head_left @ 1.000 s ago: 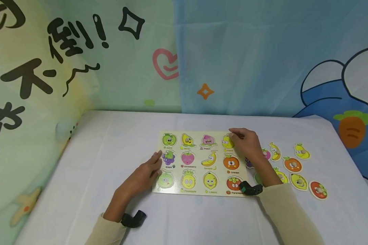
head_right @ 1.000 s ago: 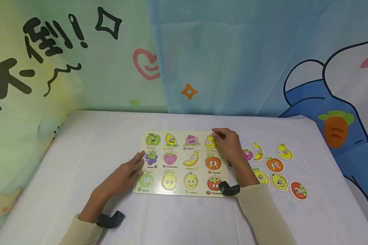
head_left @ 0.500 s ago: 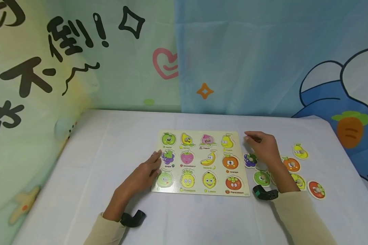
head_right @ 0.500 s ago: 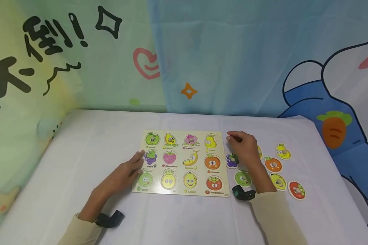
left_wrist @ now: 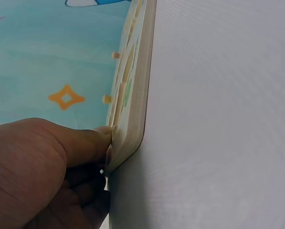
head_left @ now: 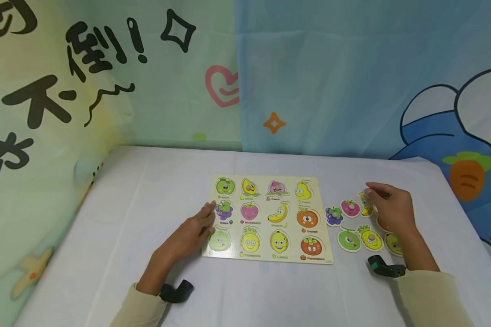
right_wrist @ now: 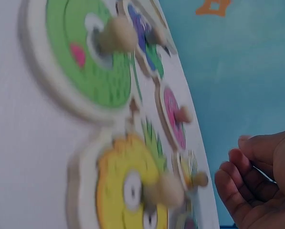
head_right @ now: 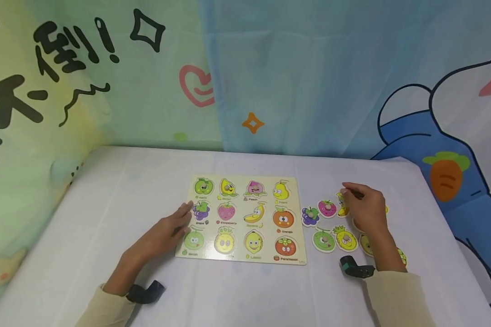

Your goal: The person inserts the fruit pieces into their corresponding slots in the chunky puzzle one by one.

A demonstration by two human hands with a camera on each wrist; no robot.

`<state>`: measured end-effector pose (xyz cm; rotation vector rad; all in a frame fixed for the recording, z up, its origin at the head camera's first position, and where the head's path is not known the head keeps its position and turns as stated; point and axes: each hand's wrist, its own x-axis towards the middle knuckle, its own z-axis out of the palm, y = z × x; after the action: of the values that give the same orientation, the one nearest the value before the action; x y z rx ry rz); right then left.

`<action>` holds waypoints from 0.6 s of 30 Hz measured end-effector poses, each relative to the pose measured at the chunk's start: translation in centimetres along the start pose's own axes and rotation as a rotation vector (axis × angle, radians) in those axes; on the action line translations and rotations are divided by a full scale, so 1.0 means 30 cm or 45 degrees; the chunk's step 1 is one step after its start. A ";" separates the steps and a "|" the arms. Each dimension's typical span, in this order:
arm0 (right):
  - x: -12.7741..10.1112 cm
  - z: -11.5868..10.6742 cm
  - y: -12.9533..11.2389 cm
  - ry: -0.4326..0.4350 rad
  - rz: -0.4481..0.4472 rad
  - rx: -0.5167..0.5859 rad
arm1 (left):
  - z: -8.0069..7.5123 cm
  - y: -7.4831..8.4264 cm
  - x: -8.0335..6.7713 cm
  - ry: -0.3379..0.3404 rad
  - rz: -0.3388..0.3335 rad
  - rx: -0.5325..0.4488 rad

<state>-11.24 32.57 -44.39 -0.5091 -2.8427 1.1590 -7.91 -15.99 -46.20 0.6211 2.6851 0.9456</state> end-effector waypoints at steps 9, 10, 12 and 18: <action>-0.004 -0.057 0.096 0.024 0.181 -0.028 | 0.003 -0.004 -0.002 -0.028 -0.023 -0.001; -0.006 -0.066 0.103 0.035 0.187 -0.039 | 0.003 -0.005 -0.003 -0.034 -0.031 0.004; -0.010 -0.085 0.116 0.058 0.207 -0.047 | 0.003 -0.005 -0.006 -0.036 -0.039 0.011; -0.019 -0.133 0.170 0.133 0.247 -0.064 | 0.000 -0.007 -0.010 -0.044 -0.040 0.021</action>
<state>-8.64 38.52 -44.94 -0.8393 -2.7892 1.0531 -7.71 -16.27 -46.31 0.5909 2.6668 0.8975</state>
